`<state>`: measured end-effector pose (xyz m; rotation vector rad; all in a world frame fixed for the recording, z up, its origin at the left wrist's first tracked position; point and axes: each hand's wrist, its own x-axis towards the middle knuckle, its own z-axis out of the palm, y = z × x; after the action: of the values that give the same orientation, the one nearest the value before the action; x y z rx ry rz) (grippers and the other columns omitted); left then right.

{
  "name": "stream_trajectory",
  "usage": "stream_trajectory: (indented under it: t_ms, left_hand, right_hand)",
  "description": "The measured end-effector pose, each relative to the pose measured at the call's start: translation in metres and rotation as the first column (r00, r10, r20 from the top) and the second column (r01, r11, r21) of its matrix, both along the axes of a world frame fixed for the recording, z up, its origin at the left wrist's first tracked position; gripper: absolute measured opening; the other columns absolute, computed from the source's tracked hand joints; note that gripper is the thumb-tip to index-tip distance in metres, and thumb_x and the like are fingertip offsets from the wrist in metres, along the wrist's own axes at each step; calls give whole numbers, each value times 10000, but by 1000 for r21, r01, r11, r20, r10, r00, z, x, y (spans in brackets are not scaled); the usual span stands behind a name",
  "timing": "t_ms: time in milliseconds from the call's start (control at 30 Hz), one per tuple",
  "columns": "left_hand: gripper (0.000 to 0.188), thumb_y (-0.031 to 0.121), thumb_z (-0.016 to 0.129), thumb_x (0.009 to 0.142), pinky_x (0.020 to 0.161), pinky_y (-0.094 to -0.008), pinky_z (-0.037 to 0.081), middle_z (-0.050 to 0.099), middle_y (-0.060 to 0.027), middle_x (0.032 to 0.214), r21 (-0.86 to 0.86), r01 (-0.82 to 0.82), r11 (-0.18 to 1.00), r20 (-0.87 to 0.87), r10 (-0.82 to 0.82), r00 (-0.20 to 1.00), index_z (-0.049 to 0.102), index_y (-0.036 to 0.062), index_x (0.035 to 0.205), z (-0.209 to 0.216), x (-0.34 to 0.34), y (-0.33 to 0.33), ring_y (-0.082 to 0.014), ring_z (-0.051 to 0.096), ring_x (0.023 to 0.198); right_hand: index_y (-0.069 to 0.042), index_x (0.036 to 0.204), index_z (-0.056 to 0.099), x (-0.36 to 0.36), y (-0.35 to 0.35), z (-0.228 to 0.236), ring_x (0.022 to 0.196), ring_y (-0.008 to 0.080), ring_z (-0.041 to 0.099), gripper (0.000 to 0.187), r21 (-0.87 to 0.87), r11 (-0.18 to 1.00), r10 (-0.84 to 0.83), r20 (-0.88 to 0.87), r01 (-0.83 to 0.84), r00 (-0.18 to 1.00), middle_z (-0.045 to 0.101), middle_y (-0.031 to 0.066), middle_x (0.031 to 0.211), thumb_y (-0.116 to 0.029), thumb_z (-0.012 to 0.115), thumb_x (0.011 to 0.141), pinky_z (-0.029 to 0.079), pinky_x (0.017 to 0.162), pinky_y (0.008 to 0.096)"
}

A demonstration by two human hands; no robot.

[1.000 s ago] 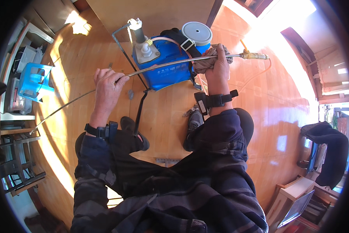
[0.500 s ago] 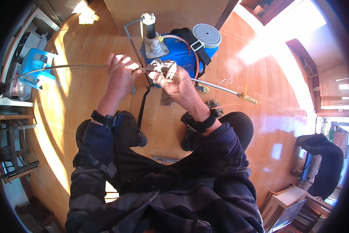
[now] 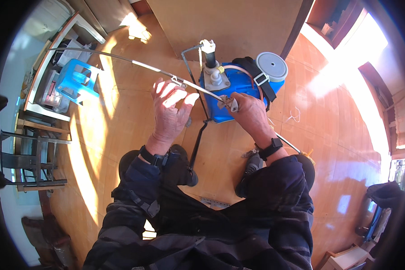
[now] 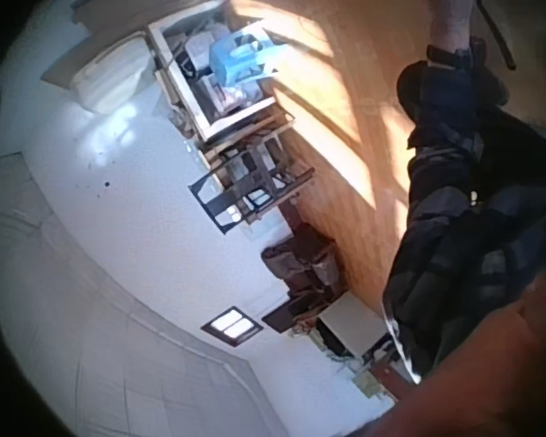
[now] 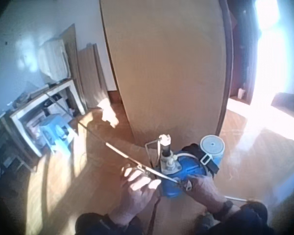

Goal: The person assembles a blue backpack sprayer while sitting on the floor. They attach a hose to the tank, connect a metal wand, and secure the components with a white string.

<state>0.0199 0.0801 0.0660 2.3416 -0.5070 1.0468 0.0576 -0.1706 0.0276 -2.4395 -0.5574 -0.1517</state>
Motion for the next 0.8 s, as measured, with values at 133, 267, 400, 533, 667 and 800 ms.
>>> stream_trajectory:
  t_ms: [133,267,400,533,667,800]
  left_hand:
    - [313,306,654,1061,738,-342,473,615,-52,770,-406,-131,904,-366,-30,930,672,27,921,-10,2,27,-184,599,775]
    - [455,423,518,1130,734,-305,483,599,-16,760,-737,-136,662,-433,-309,847,691,2,1127,-29,11,52,-113,592,762]
    - [466,444,545,1113,767,-303,503,617,-29,752,-838,-119,533,-377,-408,831,691,3,1158,-42,22,58,-127,614,763]
    - [498,490,534,1110,672,-293,498,606,-30,717,-886,-117,450,-337,-449,828,648,34,945,-48,25,64,-125,587,666]
    - [509,504,550,1102,633,-300,498,580,-19,688,-869,-239,434,-410,-361,838,616,43,897,-52,26,76,-120,571,630]
    - [527,521,546,1098,578,-300,481,571,-15,673,-844,-282,455,-458,-341,821,602,49,871,-53,27,84,-112,552,599]
  right_hand:
    - [-85,1036,727,4,-25,-10,716,308,716,227,59,997,50,-26,-48,998,718,95,887,-206,824,871,554,639,411]
    - [-27,1098,724,-1,-38,-18,611,242,725,279,200,979,72,-229,-25,971,743,120,843,-127,840,865,576,568,352]
    - [-10,1075,724,-6,-37,-20,564,190,696,275,188,976,156,-226,-114,962,727,103,791,-110,843,848,557,533,325]
    - [-24,991,721,-10,-37,-20,553,155,679,185,161,977,191,-401,-136,896,689,68,717,-70,815,838,534,504,308]
    - [-25,966,722,-12,-38,-21,565,151,680,181,128,986,154,-489,-104,859,682,57,714,-63,812,813,531,515,309]
    - [-32,972,751,-15,-40,-18,644,142,709,183,80,989,149,-618,-127,772,718,50,750,-81,809,806,555,579,314]
